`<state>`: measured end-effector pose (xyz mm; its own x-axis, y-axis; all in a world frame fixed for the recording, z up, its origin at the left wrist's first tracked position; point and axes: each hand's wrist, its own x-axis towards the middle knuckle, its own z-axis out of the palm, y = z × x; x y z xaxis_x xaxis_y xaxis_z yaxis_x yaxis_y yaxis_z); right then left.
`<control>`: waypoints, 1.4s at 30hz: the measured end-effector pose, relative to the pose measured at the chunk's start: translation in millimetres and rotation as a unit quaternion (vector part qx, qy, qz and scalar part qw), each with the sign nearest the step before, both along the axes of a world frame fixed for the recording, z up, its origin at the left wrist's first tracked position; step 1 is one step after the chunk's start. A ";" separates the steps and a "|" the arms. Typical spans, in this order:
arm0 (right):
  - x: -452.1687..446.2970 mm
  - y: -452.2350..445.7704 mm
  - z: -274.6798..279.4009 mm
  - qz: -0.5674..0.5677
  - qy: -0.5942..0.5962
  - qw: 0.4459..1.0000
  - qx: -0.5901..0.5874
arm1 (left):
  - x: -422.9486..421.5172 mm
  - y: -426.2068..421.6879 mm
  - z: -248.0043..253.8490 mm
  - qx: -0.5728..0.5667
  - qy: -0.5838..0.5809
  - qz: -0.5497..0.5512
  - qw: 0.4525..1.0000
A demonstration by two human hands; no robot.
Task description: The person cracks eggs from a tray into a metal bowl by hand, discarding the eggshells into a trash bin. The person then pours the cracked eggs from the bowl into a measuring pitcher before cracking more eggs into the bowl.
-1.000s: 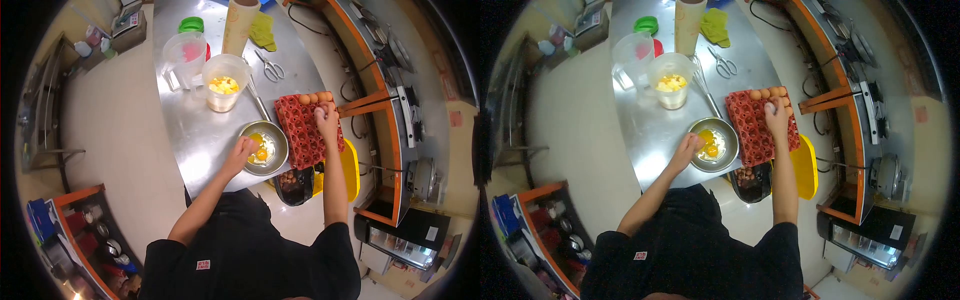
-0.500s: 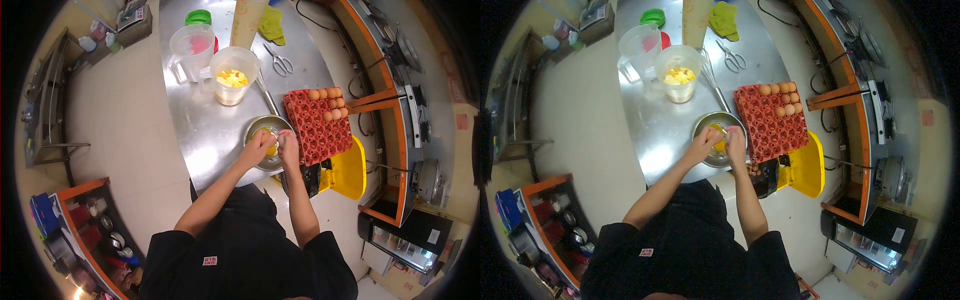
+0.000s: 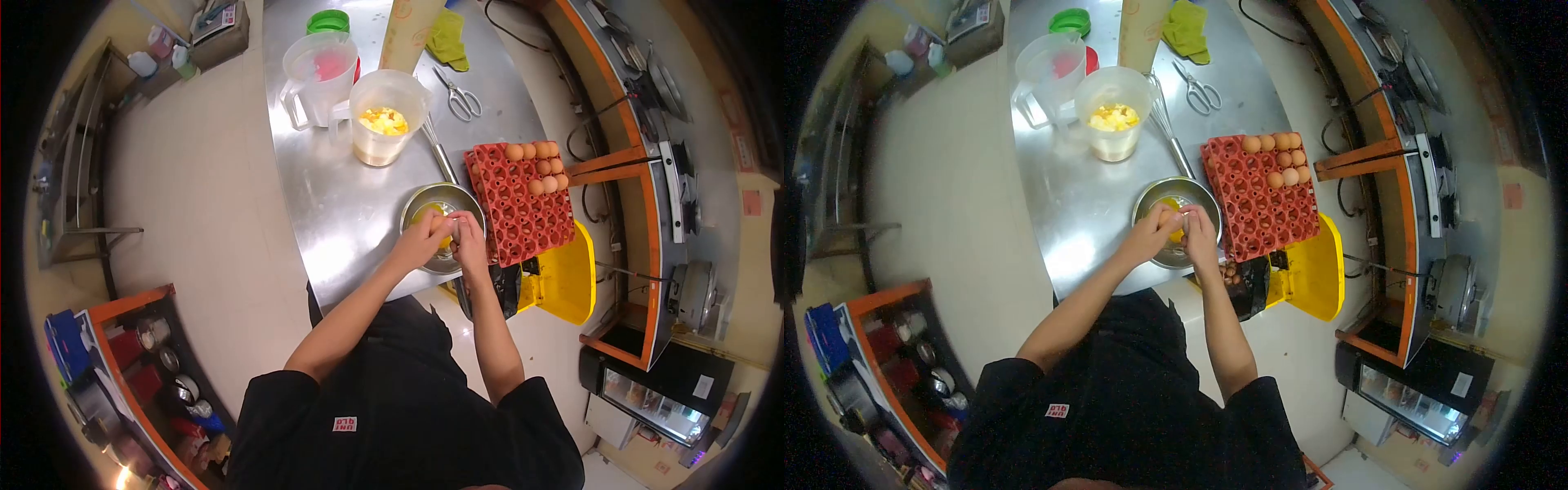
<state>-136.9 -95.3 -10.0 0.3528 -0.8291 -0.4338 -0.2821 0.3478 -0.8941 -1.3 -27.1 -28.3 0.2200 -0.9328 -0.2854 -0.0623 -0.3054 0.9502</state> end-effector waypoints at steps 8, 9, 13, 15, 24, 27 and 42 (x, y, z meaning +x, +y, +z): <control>-31.6 -15.3 -3.8 0.025 -0.082 0.994 0.074 | 15.9 4.9 -16.7 -0.034 0.042 0.093 0.994; -28.9 -13.8 -1.6 0.052 -0.016 0.998 0.006 | 16.2 6.1 -19.3 -0.039 0.041 0.100 0.993; -32.0 -20.2 -20.0 0.102 0.054 0.984 -0.137 | 20.4 11.7 -13.2 -0.045 0.040 0.108 0.992; -30.2 -19.4 -19.4 0.114 0.080 0.974 -0.179 | 20.6 15.3 -8.4 -0.037 0.048 0.104 0.993; -13.9 -18.5 -3.9 0.124 0.122 0.956 -0.238 | 20.4 20.2 -21.2 -0.036 0.067 0.115 0.991; -15.4 -21.4 -9.3 0.130 0.127 0.956 -0.228 | 24.0 22.4 -17.2 -0.023 0.067 0.120 0.990; -19.2 -27.3 -24.3 0.113 0.085 0.972 -0.190 | 28.5 19.8 -9.5 0.003 0.099 0.122 0.988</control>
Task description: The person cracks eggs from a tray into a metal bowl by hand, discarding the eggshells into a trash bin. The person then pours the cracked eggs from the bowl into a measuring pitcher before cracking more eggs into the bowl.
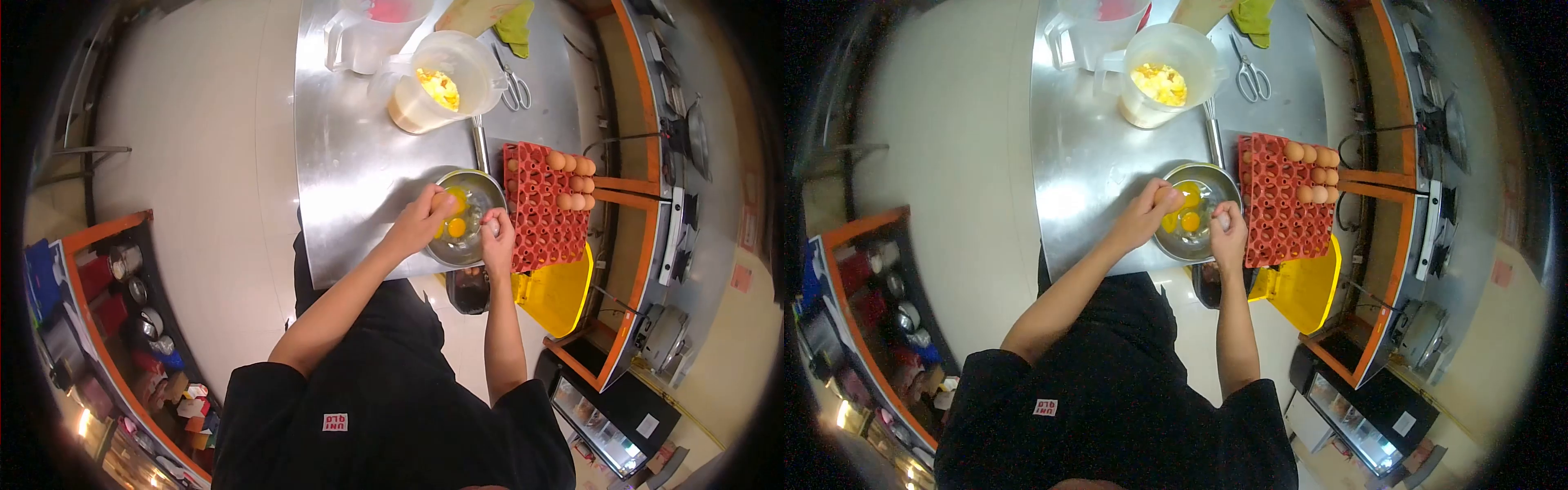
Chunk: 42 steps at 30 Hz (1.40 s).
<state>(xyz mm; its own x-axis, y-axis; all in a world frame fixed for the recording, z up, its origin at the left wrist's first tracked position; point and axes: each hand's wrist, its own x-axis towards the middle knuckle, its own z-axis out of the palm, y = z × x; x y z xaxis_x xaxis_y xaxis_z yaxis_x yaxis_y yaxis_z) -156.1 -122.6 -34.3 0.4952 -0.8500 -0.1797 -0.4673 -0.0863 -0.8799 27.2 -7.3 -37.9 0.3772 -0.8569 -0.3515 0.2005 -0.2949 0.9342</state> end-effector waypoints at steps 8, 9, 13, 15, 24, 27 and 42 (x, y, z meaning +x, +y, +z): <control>8.0 3.9 6.7 0.013 0.061 0.996 -0.065 | 2.7 -1.3 11.5 -0.011 0.023 -0.008 1.000; 8.0 3.5 5.5 0.019 0.063 0.994 -0.085 | 2.5 -1.9 10.5 -0.006 0.023 -0.010 1.000; 7.9 5.2 5.5 0.018 0.083 0.992 -0.089 | 3.7 -3.7 10.4 0.004 0.025 -0.016 1.000; 7.2 5.6 4.0 0.017 0.093 0.991 -0.092 | 4.4 -4.0 10.8 0.003 0.024 -0.017 1.000; 2.4 4.2 18.4 -0.084 -0.250 0.884 0.385 | 2.7 -1.2 8.7 -0.005 0.019 -0.013 1.000; -1.7 1.3 19.9 -0.086 -0.269 0.867 0.411 | -0.1 0.1 3.7 -0.013 0.017 -0.010 1.000; -3.4 8.5 21.8 -0.091 -0.217 0.916 0.324 | -4.3 8.1 9.2 -0.004 0.016 -0.013 1.000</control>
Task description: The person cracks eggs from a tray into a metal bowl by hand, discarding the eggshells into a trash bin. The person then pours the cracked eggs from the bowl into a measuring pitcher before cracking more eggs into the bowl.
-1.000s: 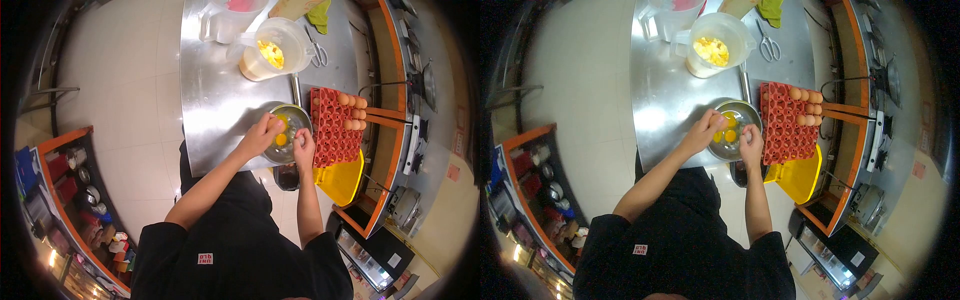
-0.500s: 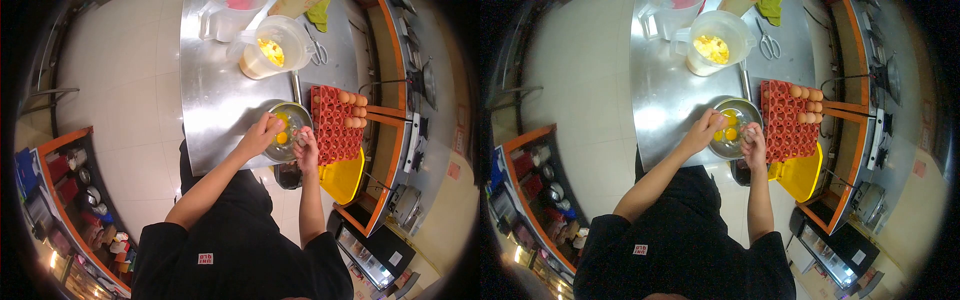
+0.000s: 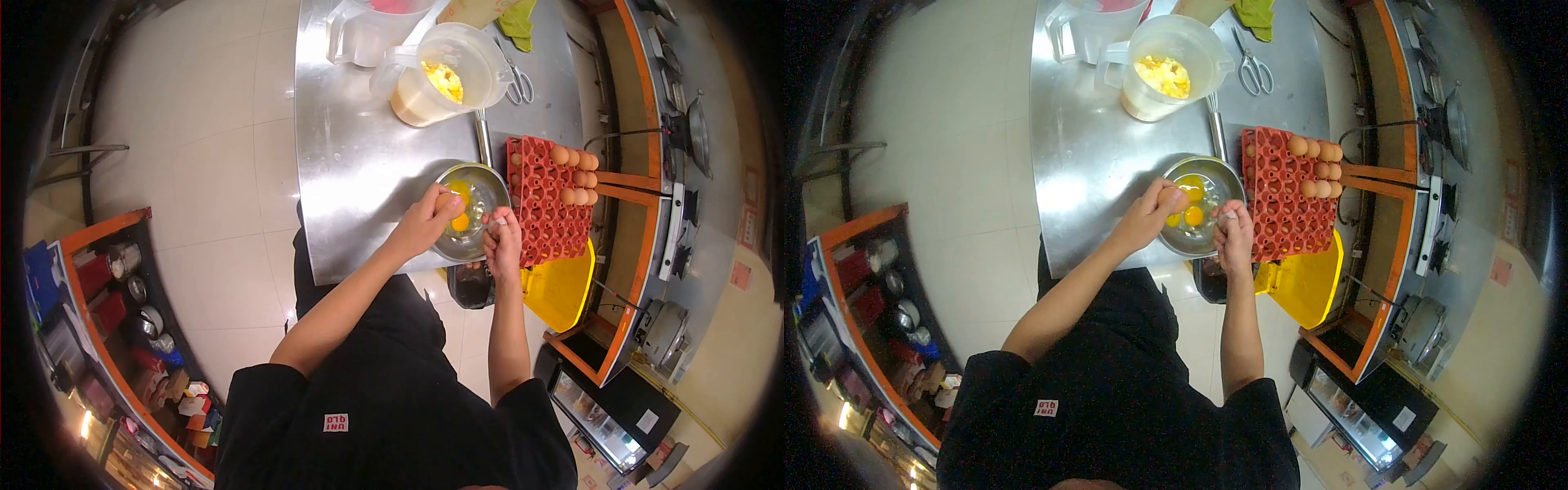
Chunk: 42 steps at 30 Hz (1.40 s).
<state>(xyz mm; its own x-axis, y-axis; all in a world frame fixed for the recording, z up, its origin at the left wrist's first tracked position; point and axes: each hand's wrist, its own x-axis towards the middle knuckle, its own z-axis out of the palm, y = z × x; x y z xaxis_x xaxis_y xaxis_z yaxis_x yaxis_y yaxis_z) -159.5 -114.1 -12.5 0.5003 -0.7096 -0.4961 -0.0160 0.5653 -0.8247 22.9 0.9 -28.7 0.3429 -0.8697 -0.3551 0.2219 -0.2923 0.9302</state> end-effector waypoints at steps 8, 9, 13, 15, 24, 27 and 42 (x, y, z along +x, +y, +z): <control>0.1 2.6 -4.6 0.040 0.050 0.996 -0.058 | -1.3 3.6 1.1 -0.011 0.004 0.006 1.000; -0.1 2.5 -5.2 0.044 0.058 0.995 -0.066 | -1.6 3.9 0.3 -0.010 0.002 0.007 1.000; -2.1 1.8 -6.0 0.064 0.076 0.990 -0.095 | -2.9 3.7 -5.1 -0.010 -0.006 0.010 1.000; -2.4 1.8 -5.5 0.070 0.074 0.990 -0.099 | -3.3 3.5 -6.5 -0.008 -0.008 0.010 1.000; -5.5 -0.7 -3.9 0.063 0.014 0.996 -0.054 | -2.5 3.9 0.7 -0.009 0.001 0.004 1.000; -8.6 -2.4 -1.7 0.046 -0.009 0.998 -0.031 | -3.1 4.0 1.2 -0.007 0.007 0.004 1.000; -153.5 11.3 79.0 -0.120 0.189 0.969 -0.101 | -78.1 -52.2 22.1 -0.030 0.205 -0.213 0.955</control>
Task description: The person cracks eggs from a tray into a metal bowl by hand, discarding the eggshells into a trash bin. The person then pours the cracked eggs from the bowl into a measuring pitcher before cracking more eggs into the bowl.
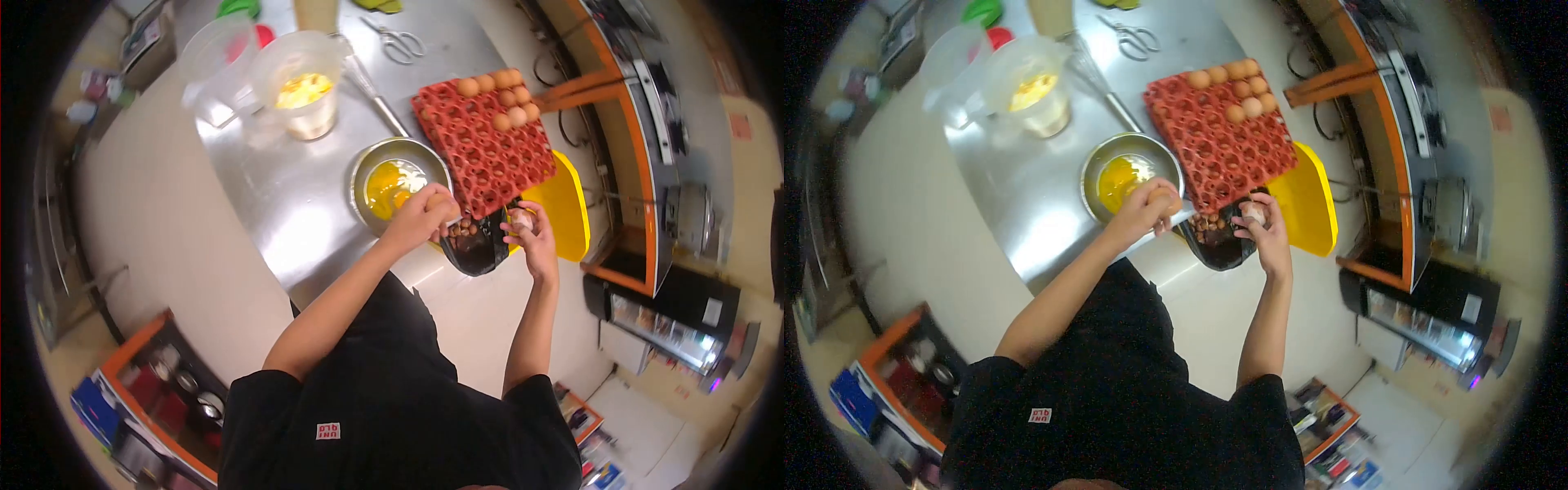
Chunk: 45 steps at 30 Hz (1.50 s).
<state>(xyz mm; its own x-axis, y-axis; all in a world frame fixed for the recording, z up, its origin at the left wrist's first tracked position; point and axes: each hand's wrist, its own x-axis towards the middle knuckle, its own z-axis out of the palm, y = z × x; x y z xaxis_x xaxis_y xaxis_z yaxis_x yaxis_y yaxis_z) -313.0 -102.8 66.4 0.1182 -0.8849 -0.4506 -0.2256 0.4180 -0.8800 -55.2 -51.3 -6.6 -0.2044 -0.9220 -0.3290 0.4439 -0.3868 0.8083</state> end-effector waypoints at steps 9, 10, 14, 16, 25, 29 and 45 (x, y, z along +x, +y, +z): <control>-68.5 13.0 3.2 -0.128 -0.075 0.989 0.013 | -126.1 -65.4 30.4 -0.101 -0.209 -0.205 0.951; -71.4 13.9 4.9 -0.131 -0.048 0.990 -0.003 | -136.4 -69.1 25.5 -0.131 -0.241 -0.207 0.939; -86.7 13.8 -1.8 -0.143 0.016 0.989 -0.030 | -164.8 -79.7 4.4 -0.212 -0.312 -0.224 0.899; -92.5 13.5 -8.0 -0.136 0.000 0.990 -0.035 | -171.0 -85.5 10.4 -0.217 -0.321 -0.251 0.887; -109.9 18.9 -40.5 -0.203 0.099 0.971 -0.080 | -198.0 -97.3 9.3 -0.164 -0.290 -0.328 0.884; -114.7 20.3 -54.9 -0.233 0.131 0.960 -0.080 | -211.1 -101.5 -7.8 -0.193 -0.325 -0.335 0.863; -141.2 25.3 -76.4 -0.236 0.064 0.968 -0.058 | -231.3 -112.8 -16.8 -0.145 -0.309 -0.397 0.852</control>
